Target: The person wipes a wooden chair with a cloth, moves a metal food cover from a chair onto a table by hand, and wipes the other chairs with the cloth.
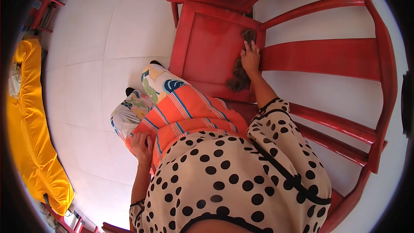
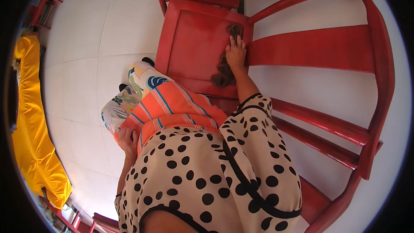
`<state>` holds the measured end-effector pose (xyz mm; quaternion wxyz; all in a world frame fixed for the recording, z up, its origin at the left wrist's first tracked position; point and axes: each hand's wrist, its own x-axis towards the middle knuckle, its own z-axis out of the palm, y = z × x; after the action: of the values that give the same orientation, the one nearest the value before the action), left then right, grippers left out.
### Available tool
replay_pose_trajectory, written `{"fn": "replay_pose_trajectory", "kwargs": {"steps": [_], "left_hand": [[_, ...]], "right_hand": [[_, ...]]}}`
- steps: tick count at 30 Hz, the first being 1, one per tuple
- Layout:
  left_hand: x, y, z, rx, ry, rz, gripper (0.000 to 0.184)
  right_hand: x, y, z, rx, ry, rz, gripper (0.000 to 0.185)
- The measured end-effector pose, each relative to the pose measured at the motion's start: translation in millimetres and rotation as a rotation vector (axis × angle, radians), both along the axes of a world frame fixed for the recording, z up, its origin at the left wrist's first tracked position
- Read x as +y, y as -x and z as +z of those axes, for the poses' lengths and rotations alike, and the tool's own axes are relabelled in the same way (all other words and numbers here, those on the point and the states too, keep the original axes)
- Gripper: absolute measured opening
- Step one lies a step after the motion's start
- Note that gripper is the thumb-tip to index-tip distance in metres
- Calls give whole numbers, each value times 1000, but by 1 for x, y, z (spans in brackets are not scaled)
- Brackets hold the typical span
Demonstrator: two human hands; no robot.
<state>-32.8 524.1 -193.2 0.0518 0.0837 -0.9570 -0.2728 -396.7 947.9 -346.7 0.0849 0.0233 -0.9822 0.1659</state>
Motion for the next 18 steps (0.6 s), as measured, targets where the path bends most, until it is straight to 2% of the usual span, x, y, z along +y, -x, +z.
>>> {"fn": "replay_pose_trajectory", "kwargs": {"steps": [2, 6, 9, 11, 13, 18], "left_hand": [[0, 0, 0, 2, -2, 0, 4], [1, 0, -1, 47, -30, -3, 5], [-3, -3, -5, 39, -42, -18, 5], [-5, -2, -8, 56, -38, -32, 5], [-4, -2, -9, 55, -32, -37, 5], [-3, -3, -9, 56, -38, -35, 4]], "right_hand": [[-3, -28, -4, 56, 68, -5, 47], [-21, -87, 18, -44, 115, -162, 43], [-37, -116, 32, -97, 301, -153, 40], [-68, -140, 58, -150, 424, -44, 37], [-99, -167, 60, -105, 239, 186, 34], [-88, -137, 57, -243, 296, 387, 27]]}}
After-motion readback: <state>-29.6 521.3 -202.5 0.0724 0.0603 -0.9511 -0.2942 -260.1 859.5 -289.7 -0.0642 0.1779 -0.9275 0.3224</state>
